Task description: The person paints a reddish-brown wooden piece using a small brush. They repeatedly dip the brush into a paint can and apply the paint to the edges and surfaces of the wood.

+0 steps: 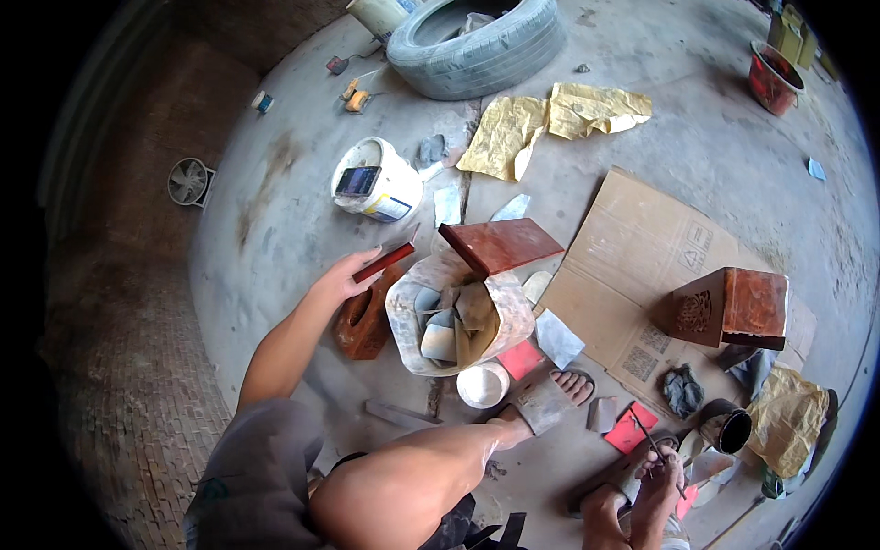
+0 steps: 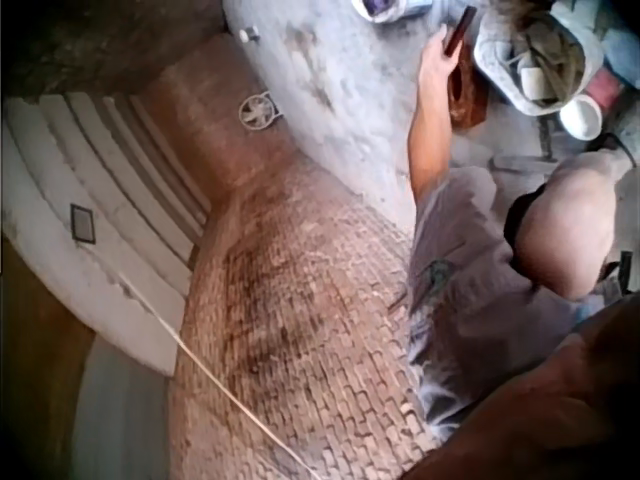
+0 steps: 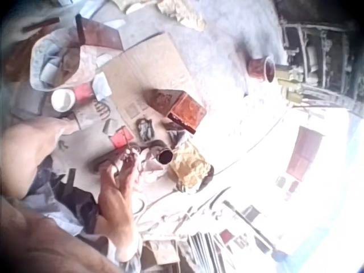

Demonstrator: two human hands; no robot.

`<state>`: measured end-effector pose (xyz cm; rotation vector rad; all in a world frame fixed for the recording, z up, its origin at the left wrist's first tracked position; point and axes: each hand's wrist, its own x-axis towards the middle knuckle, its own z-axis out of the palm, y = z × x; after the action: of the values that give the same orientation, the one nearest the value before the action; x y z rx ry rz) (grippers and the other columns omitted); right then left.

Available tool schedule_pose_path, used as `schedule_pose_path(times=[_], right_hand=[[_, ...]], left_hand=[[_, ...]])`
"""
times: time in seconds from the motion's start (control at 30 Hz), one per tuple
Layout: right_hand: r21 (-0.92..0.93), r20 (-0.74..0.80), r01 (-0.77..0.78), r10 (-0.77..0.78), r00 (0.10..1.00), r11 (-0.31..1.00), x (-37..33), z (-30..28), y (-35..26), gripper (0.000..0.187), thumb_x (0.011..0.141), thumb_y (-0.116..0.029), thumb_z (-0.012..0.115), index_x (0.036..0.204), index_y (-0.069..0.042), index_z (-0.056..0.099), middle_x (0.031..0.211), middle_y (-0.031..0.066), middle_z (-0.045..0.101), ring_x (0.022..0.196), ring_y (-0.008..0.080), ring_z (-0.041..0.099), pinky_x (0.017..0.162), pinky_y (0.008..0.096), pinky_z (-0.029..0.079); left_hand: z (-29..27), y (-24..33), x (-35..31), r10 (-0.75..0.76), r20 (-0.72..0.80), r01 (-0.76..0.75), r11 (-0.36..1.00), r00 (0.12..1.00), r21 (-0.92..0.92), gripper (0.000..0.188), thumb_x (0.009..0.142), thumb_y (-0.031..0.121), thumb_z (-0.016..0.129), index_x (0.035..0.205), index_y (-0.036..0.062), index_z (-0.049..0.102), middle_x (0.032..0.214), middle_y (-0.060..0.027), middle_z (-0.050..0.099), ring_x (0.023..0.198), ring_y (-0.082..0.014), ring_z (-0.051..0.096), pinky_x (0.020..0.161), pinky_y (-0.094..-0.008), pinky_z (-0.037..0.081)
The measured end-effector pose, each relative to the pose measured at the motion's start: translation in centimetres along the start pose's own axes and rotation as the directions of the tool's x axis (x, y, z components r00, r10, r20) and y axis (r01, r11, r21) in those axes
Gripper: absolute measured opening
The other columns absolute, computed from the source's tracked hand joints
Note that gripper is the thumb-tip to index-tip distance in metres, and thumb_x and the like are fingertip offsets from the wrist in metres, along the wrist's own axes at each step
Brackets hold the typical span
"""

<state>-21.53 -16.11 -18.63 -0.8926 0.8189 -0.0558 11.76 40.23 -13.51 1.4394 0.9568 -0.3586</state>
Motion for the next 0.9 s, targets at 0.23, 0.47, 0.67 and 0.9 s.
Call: schedule_pose_path(times=[0.23, 0.47, 0.67, 0.9], right_hand=[[-0.031, -0.010, 0.002, -0.002, 1.000, 1.000, 0.3, 0.3, 0.2, 0.029, 0.104, -0.028, 0.053, 0.111, 0.000, 0.060, 0.088, 0.0088, 0.065, 0.077, 0.0141, 0.060, 0.064, 0.0263, 0.049], [-0.035, -0.014, -0.012, 0.011, 1.000, 0.999, 0.4, 1.0, 0.3, 0.031, 0.103, -0.029, 0.053, 0.111, 0.000, 0.059, 0.088, 0.0074, 0.063, 0.077, 0.0130, 0.059, 0.066, 0.0263, 0.048], [-0.036, -0.027, -0.022, 0.021, 0.999, 0.999, 0.3, 0.7, 0.3, 0.031, 0.103, -0.030, 0.053, 0.112, -0.001, 0.059, 0.089, 0.0069, 0.064, 0.078, 0.0128, 0.059, 0.066, 0.0263, 0.047], [-0.037, -0.004, -0.019, 0.019, 1.000, 0.999, 0.6, -0.1, 0.5, 0.031, 0.102, -0.030, 0.053, 0.112, -0.001, 0.060, 0.089, 0.0069, 0.064, 0.078, 0.0127, 0.059, 0.066, 0.0262, 0.047]], left_hand=[[1.4, -1.8, 4.7, -0.096, -0.028, 0.096, 0.995, 0.995, 0.001, 0.021, 0.096, 0.016, 0.064, 0.105, -0.0020, 0.060, 0.101, -0.0161, 0.065, 0.086, -0.0218, 0.067, 0.067, -0.0258, 0.059], [-1.9, -3.3, 7.9, -0.172, 0.013, 0.171, 0.982, 0.985, 0.078, 0.021, 0.099, 0.014, 0.054, 0.116, 0.0013, 0.055, 0.117, -0.0169, 0.065, 0.103, -0.0274, 0.066, 0.090, -0.0435, 0.054], [-0.2, -3.7, 6.4, -0.155, 0.045, 0.149, 0.983, 0.987, 0.110, 0.026, 0.101, 0.015, 0.048, 0.118, -0.0024, 0.054, 0.117, -0.0200, 0.066, 0.104, -0.0307, 0.066, 0.095, -0.0454, 0.052], [-0.6, -5.3, 6.7, -0.153, 0.138, 0.142, 0.986, 0.979, 0.084, 0.029, 0.100, 0.017, 0.051, 0.119, -0.0058, 0.054, 0.116, -0.0240, 0.066, 0.103, -0.0329, 0.066, 0.091, -0.0452, 0.054]])
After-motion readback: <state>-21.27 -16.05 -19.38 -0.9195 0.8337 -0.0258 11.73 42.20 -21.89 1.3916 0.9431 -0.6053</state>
